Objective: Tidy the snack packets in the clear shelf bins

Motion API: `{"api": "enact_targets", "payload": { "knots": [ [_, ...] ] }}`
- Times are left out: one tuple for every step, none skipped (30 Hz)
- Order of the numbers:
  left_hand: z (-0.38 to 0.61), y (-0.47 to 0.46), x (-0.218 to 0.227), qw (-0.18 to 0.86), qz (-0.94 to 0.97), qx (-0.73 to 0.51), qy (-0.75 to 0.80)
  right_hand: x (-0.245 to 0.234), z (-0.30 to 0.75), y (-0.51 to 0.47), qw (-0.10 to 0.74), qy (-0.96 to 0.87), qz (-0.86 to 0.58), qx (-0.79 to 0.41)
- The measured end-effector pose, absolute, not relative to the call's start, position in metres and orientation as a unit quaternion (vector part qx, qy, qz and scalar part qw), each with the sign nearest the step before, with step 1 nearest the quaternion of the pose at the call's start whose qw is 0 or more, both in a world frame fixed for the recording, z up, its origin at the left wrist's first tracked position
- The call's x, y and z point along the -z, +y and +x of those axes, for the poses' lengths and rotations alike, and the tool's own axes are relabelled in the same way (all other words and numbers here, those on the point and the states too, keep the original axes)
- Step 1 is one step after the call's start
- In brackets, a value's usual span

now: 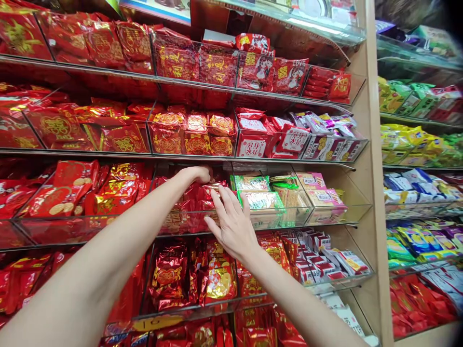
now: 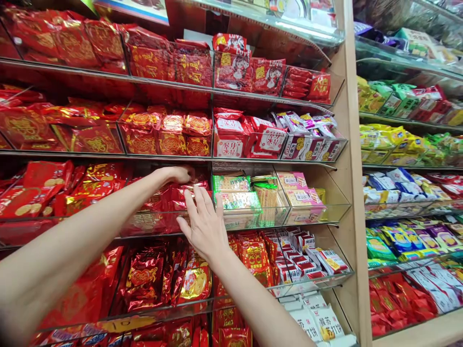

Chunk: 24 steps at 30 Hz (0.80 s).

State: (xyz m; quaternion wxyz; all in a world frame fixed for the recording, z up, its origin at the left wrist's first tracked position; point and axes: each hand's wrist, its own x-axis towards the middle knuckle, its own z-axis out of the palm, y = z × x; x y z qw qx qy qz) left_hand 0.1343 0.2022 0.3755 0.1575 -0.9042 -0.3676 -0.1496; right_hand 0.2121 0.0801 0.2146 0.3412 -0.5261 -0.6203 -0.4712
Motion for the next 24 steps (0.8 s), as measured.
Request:
{"api": "enact_targets", "payload": {
  "knots": [
    [0.133, 0.201, -0.375, 0.149, -0.907, 0.147, -0.365, -0.215, 0.212, 0.079, 0.34, -0.621, -0.529, 0.469],
    [0.131, 0.199, -0.375, 0.142, -0.91, 0.144, -0.362, -0.216, 0.212, 0.078, 0.337, -0.621, -0.531, 0.467],
    [0.129, 0.197, -0.375, 0.134, -0.912, 0.146, -0.359, -0.217, 0.211, 0.077, 0.332, -0.623, -0.534, 0.465],
    [0.126, 0.195, -0.374, 0.124, -0.915, 0.15, -0.353, -0.218, 0.211, 0.076, 0.327, -0.625, -0.538, 0.462],
    [0.122, 0.194, -0.374, 0.114, -0.917, 0.156, -0.348, -0.22, 0.211, 0.074, 0.322, -0.627, -0.541, 0.459],
    [0.117, 0.192, -0.374, 0.097, -0.919, 0.167, -0.343, -0.221, 0.211, 0.073, 0.318, -0.629, -0.545, 0.454],
    [0.111, 0.191, -0.374, 0.083, -0.921, 0.174, -0.338, -0.222, 0.21, 0.071, 0.315, -0.631, -0.55, 0.448],
    [0.104, 0.19, -0.374, 0.07, -0.922, 0.182, -0.334, -0.223, 0.21, 0.07, 0.314, -0.632, -0.554, 0.443],
    [0.096, 0.189, -0.375, 0.059, -0.922, 0.188, -0.332, -0.224, 0.21, 0.069, 0.313, -0.632, -0.557, 0.438],
    [0.087, 0.188, -0.375, 0.052, -0.921, 0.193, -0.335, -0.225, 0.21, 0.069, 0.313, -0.633, -0.559, 0.435],
    [0.078, 0.186, -0.375, 0.044, -0.916, 0.2, -0.345, -0.226, 0.209, 0.069, 0.312, -0.634, -0.558, 0.434],
    [0.07, 0.185, -0.376, 0.036, -0.909, 0.207, -0.359, -0.227, 0.209, 0.069, 0.312, -0.635, -0.558, 0.434],
    [0.062, 0.183, -0.376, 0.026, -0.9, 0.217, -0.377, -0.228, 0.209, 0.07, 0.311, -0.637, -0.557, 0.433],
    [0.056, 0.181, -0.376, 0.016, -0.891, 0.225, -0.393, -0.23, 0.209, 0.07, 0.31, -0.639, -0.556, 0.431],
    [0.051, 0.18, -0.376, 0.005, -0.884, 0.234, -0.405, -0.232, 0.209, 0.071, 0.31, -0.641, -0.557, 0.428],
    [0.048, 0.179, -0.376, -0.003, -0.88, 0.242, -0.409, -0.234, 0.209, 0.072, 0.31, -0.643, -0.557, 0.424],
    [0.046, 0.179, -0.376, -0.008, -0.878, 0.248, -0.41, -0.237, 0.208, 0.073, 0.31, -0.646, -0.558, 0.42],
    [0.045, 0.179, -0.375, -0.009, -0.877, 0.251, -0.41, -0.239, 0.208, 0.073, 0.31, -0.647, -0.558, 0.416],
    [0.046, 0.18, -0.375, -0.008, -0.878, 0.25, -0.407, -0.242, 0.208, 0.074, 0.311, -0.649, -0.557, 0.415],
    [0.047, 0.181, -0.375, -0.005, -0.881, 0.247, -0.403, -0.244, 0.209, 0.074, 0.312, -0.651, -0.555, 0.414],
    [0.047, 0.182, -0.374, 0.0, -0.884, 0.243, -0.398, -0.246, 0.209, 0.074, 0.313, -0.652, -0.553, 0.413],
    [0.048, 0.184, -0.374, 0.007, -0.889, 0.24, -0.39, -0.247, 0.209, 0.074, 0.315, -0.654, -0.55, 0.414],
    [0.049, 0.185, -0.374, 0.018, -0.894, 0.237, -0.379, -0.248, 0.21, 0.074, 0.317, -0.655, -0.547, 0.414],
    [0.049, 0.186, -0.374, 0.036, -0.899, 0.236, -0.367, -0.248, 0.211, 0.074, 0.32, -0.656, -0.543, 0.415]
  ]
}}
